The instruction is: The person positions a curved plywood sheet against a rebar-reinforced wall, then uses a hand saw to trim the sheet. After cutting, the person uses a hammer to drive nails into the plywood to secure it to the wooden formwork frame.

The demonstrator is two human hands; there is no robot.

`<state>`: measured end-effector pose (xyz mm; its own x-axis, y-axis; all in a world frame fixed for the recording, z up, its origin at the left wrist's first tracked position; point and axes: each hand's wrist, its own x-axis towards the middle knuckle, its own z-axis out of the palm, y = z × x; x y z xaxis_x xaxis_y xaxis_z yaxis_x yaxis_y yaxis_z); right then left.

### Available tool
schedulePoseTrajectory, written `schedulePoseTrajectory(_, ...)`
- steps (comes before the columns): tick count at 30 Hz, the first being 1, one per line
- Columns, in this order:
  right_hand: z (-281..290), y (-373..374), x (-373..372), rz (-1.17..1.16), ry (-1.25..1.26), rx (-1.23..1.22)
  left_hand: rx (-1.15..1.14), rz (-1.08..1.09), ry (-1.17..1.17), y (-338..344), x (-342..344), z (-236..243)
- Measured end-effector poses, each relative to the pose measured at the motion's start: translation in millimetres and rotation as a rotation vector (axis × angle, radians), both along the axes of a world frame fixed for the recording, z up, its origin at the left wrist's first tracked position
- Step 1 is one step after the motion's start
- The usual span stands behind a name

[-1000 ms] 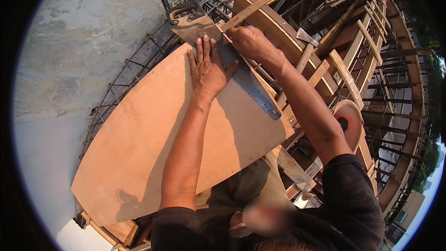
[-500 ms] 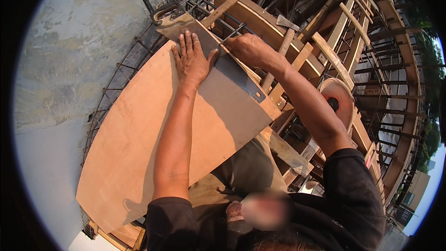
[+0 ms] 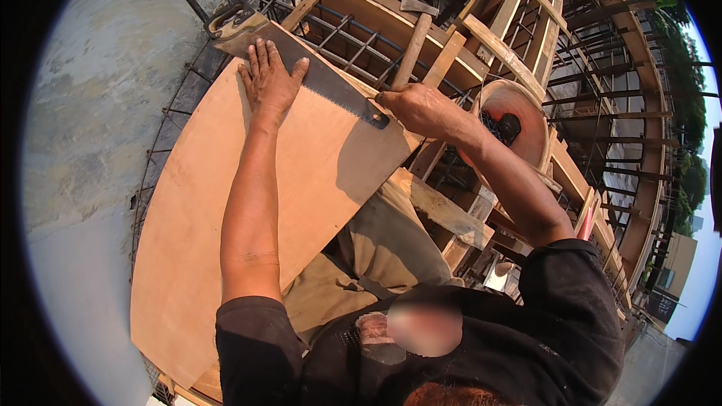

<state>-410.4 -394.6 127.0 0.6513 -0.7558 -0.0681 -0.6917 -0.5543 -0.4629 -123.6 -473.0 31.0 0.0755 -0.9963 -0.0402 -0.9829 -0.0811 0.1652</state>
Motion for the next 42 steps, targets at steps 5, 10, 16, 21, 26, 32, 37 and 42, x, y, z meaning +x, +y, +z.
schedulePoseTrajectory(5,6,32,-27,0.0,0.074,0.006,-0.025,-0.012,0.004,-2,0,-5)
schedulePoseTrajectory(10,21,60,-36,0.003,0.138,0.022,-0.034,-0.01,-0.004,-1,0,-3)
schedulePoseTrajectory(16,48,89,-39,-0.174,-0.067,0.068,-0.092,-0.011,-0.031,-3,3,-15)
schedulePoseTrajectory(21,84,144,-82,-0.725,-0.196,-0.088,-0.105,-0.259,-0.011,6,-2,7)
schedulePoseTrajectory(26,33,162,-167,-0.891,0.14,-0.163,-0.171,-0.386,0.018,8,1,3)
schedulePoseTrajectory(32,16,158,-142,-0.744,0.133,-0.411,-0.255,-0.427,0.12,11,7,4)
schedulePoseTrajectory(37,21,121,-18,-0.502,-0.3,-0.136,-0.242,-0.417,0.158,25,20,7)
schedulePoseTrajectory(42,-22,40,87,-0.478,-0.178,-0.213,-0.235,-0.423,0.258,26,14,15)
